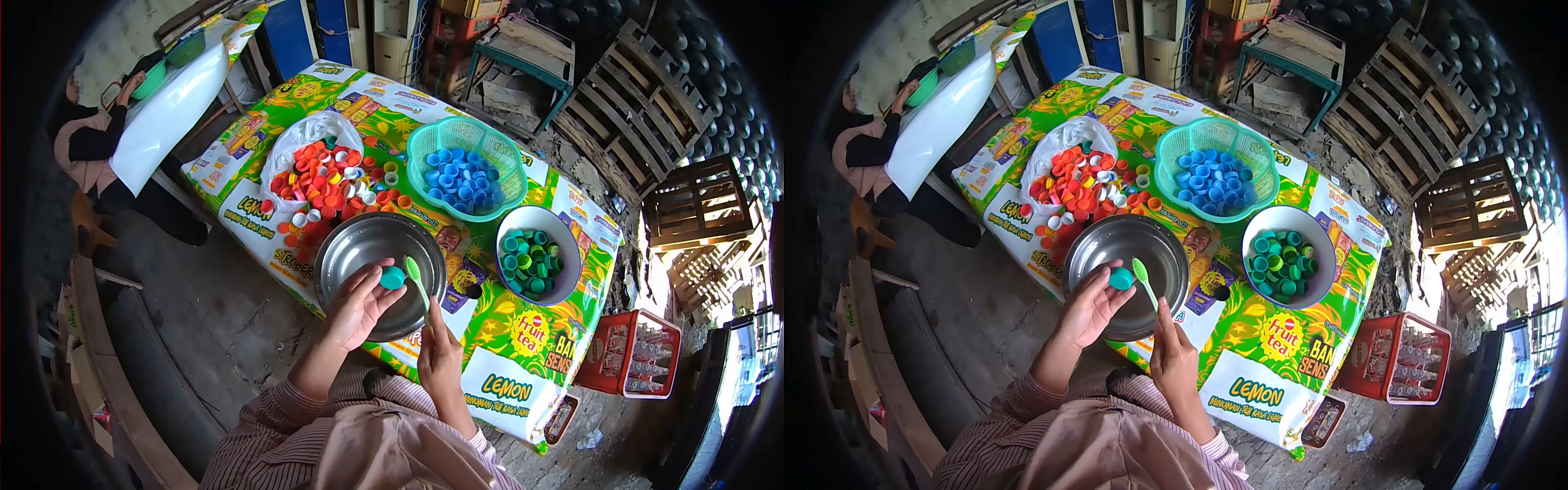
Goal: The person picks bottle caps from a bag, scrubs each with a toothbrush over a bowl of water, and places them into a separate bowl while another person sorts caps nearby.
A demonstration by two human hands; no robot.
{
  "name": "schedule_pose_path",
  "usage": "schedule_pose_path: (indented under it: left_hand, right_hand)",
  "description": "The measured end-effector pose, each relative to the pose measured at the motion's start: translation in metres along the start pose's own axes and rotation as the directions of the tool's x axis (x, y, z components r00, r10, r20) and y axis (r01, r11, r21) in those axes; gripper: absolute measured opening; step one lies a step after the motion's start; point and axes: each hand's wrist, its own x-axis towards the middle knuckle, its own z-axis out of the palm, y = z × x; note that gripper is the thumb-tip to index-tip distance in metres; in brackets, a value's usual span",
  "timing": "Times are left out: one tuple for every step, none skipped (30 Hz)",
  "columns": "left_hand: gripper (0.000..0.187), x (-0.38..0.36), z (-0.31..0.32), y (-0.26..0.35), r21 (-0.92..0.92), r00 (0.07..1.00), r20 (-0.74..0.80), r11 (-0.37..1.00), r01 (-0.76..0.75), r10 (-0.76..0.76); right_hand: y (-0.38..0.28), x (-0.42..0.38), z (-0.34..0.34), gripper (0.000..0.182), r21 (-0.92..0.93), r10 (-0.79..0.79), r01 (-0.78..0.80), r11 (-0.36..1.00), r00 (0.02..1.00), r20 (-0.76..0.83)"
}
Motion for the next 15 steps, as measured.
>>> schedule_pose_path:
  left_hand:
    - [0.022, 0.000, 0.000, 0.000, -0.018, 1.000, -0.017, 1.000, 0.026, -0.026]
    - [0.022, 0.001, 0.000, 0.000, -0.018, 1.000, -0.016, 1.000, 0.025, -0.025]
    - [0.020, 0.003, -0.001, 0.000, -0.124, 0.998, -0.038, 0.991, 0.048, -0.053]
    - [0.018, 0.005, -0.003, 0.000, -0.230, 0.995, -0.056, 0.971, 0.067, -0.082]
    - [0.016, 0.005, -0.008, -0.002, -0.275, 0.994, -0.064, 0.959, 0.067, -0.087]
    - [0.016, 0.005, -0.010, -0.003, -0.275, 0.994, -0.065, 0.959, 0.065, -0.086]
    - [0.015, 0.005, -0.011, -0.004, -0.346, 0.992, -0.055, 0.934, 0.088, -0.113]
    - [0.014, 0.005, -0.012, -0.004, -0.415, 0.989, -0.043, 0.903, 0.111, -0.141]
    - [0.013, 0.005, -0.010, -0.002, -0.462, 0.981, -0.057, 0.876, 0.139, -0.185]
    - [0.013, 0.005, -0.010, -0.003, -0.463, 0.981, -0.054, 0.875, 0.139, -0.184]
    - [0.013, 0.004, -0.011, -0.004, -0.472, 0.979, -0.084, 0.873, 0.127, -0.187]
    - [0.012, 0.004, -0.012, -0.004, -0.476, 0.975, -0.112, 0.872, 0.115, -0.190]
    - [0.012, 0.005, -0.012, -0.003, -0.481, 0.971, -0.139, 0.871, 0.104, -0.193]
    - [0.012, 0.005, -0.012, -0.003, -0.482, 0.972, -0.138, 0.870, 0.103, -0.192]
    - [0.013, 0.005, -0.012, -0.003, -0.480, 0.978, -0.112, 0.871, 0.102, -0.176]
  right_hand:
    - [0.003, 0.000, -0.001, 0.053, -0.026, 0.031, -0.030, 0.999, 0.999, 0.029]
    - [0.003, 0.000, 0.000, 0.053, -0.026, 0.030, -0.029, 0.999, 0.999, 0.029]
    - [0.003, 0.000, 0.001, 0.053, -0.017, 0.005, -0.006, 1.000, 1.000, -0.015]
    - [0.003, 0.000, 0.001, 0.052, -0.010, -0.020, 0.020, 1.000, 0.998, -0.059]
    - [0.002, -0.003, 0.000, 0.051, -0.068, -0.034, 0.034, 0.997, 0.999, -0.003]
    - [0.000, -0.006, -0.001, 0.051, -0.124, -0.042, 0.048, 0.991, 0.998, 0.054]
    - [0.004, -0.008, 0.002, 0.048, -0.150, -0.126, 0.140, 0.979, 0.987, 0.099]
    - [0.004, -0.007, 0.005, 0.051, -0.133, -0.103, 0.118, 0.984, 0.988, 0.115]
    - [0.007, -0.006, 0.006, 0.051, -0.138, -0.060, 0.071, 0.988, 0.995, 0.079]
    - [0.011, -0.003, 0.008, 0.052, -0.143, -0.020, 0.026, 0.989, 0.999, 0.043]
    - [0.013, 0.000, 0.007, 0.053, -0.191, 0.013, -0.007, 0.982, 0.999, 0.032]
    - [0.016, 0.002, 0.004, 0.052, -0.167, 0.012, -0.010, 0.986, 1.000, 0.015]
    - [0.014, 0.001, 0.003, 0.052, -0.159, -0.020, 0.022, 0.987, 1.000, 0.015]
    - [0.012, -0.002, 0.000, 0.052, -0.152, -0.051, 0.054, 0.987, 0.998, 0.019]
    - [0.010, -0.006, -0.001, 0.052, -0.205, -0.100, 0.122, 0.971, 0.988, 0.115]
